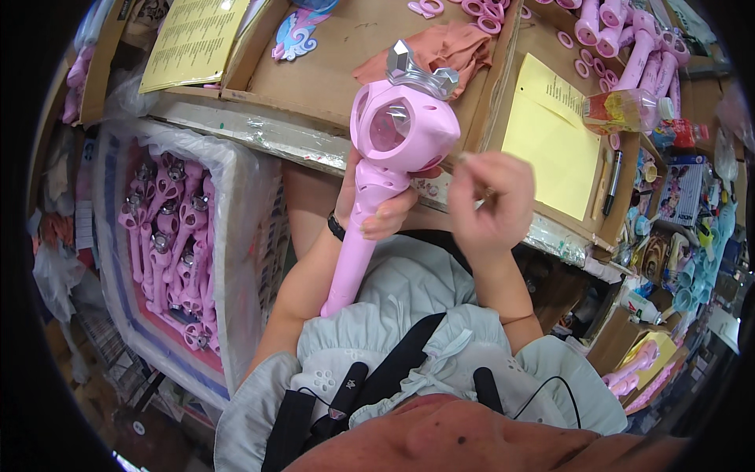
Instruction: The person assembles pink light sticks by attaching a clear plastic head to the handle, wiping the surface with a cloth, and using a small tool to adjust or secure the head. The person repeats this process for multiple units, placing finished items on the table.
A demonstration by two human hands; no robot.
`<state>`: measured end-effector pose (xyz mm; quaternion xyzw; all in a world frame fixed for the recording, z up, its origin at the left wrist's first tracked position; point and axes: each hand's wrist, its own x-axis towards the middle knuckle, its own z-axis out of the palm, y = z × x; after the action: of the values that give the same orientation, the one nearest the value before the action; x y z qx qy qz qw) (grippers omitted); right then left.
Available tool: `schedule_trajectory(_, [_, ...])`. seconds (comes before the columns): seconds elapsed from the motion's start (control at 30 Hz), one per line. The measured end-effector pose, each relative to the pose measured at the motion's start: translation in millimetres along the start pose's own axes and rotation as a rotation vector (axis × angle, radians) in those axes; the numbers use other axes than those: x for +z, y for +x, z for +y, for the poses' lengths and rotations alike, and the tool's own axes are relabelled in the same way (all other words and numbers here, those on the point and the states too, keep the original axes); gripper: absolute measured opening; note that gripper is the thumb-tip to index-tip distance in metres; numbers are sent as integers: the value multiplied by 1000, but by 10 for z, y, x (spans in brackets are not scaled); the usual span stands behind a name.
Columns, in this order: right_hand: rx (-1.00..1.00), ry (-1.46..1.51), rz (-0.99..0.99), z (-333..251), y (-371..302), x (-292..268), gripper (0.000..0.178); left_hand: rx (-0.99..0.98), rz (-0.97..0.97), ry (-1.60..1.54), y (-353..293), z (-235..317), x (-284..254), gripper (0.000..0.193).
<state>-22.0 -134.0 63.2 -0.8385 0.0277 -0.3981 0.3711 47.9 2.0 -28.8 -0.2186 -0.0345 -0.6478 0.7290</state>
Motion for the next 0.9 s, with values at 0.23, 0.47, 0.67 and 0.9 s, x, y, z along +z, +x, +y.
schedule_trajectory(0.23, [24,38,56,53,35,8,24,9,40,26,-8,-13,7,96])
schedule_trajectory(0.47, [92,-20,127,91,60,-5,24,12,61,32,-7,-1,32,92])
schedule_trajectory(0.67, [10,-27,74,108,28,1,26,35,106,41,5,12,61,99])
schedule_trajectory(0.9, [77,-89,128,178,73,3,26,46,57,5,5,13,42,100])
